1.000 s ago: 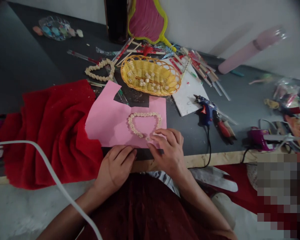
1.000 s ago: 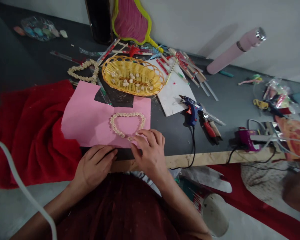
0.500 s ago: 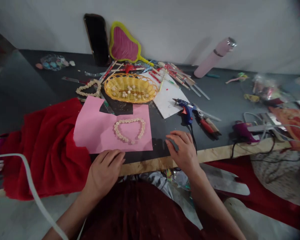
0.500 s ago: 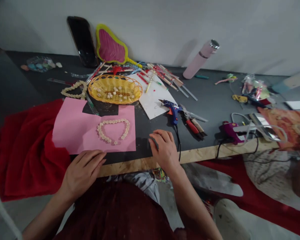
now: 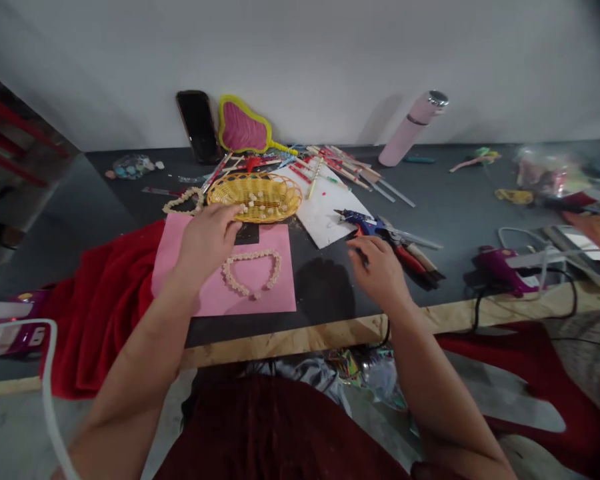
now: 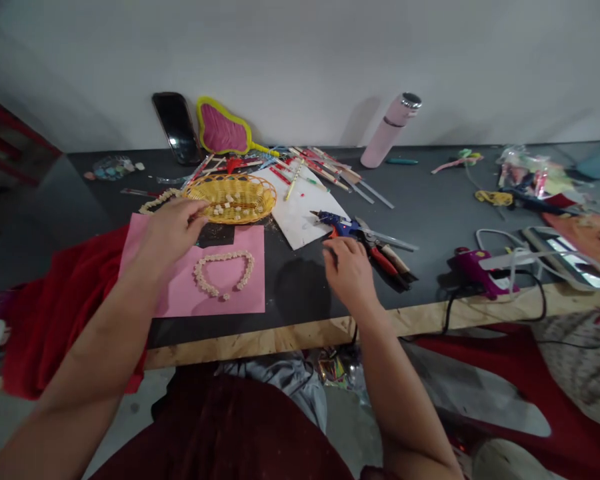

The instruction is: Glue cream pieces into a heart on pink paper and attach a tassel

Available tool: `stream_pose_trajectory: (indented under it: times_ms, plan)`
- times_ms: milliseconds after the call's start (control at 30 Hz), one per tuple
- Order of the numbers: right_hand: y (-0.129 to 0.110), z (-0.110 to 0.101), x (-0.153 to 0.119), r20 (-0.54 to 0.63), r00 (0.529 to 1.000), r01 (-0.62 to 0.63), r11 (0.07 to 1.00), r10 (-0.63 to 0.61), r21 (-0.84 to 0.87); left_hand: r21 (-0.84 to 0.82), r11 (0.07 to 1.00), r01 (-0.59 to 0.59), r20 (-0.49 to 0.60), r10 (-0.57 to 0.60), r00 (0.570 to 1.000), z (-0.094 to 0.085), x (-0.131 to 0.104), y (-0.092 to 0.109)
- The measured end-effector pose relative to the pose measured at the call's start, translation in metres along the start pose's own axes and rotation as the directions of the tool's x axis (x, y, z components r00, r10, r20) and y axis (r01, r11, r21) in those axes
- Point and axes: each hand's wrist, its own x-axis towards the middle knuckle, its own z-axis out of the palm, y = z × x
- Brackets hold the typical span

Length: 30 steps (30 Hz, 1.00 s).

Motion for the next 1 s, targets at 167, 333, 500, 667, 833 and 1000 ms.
stream_pose_trajectory:
  times_ms: [167, 333, 500, 667, 833, 1000]
  plan:
    - [0.040, -0.008, -0.005, -0.036, 0.979, -0.205, 0.972, 0.202, -0.115, 0.003, 1.000, 0.005, 0.174, -0.006, 0.985, 0.027, 0.069, -0.007]
    - [0.044, -0.014, -0.002, 0.079, 0.930, -0.358, 0.933, 0.360, -0.034, 0.068, 0.996, 0.053, 0.173, -0.064, 0.983, 0.037, 0.099, -0.005]
    - [0.037, -0.018, 0.009, 0.180, 0.893, -0.407, 0.911, 0.413, -0.067, 0.117, 0.991, 0.061, 0.203, -0.084, 0.976, 0.051, 0.118, -0.016]
    - [0.030, -0.017, 0.030, 0.231, 0.851, -0.425, 0.877, 0.472, -0.224, 0.142, 0.989, 0.028, 0.222, -0.060, 0.973, 0.065, 0.123, -0.005]
    - [0.046, -0.008, 0.040, 0.270, 0.803, -0.470, 0.844, 0.531, -0.259, 0.123, 0.992, 0.040, 0.184, -0.062, 0.981, 0.058, 0.119, 0.006]
    - [0.058, -0.009, 0.026, 0.246, 0.758, -0.650, 0.669, 0.604, 0.360, -0.170, 0.983, 0.068, 0.088, -0.053, 0.995, 0.029, 0.094, 0.021]
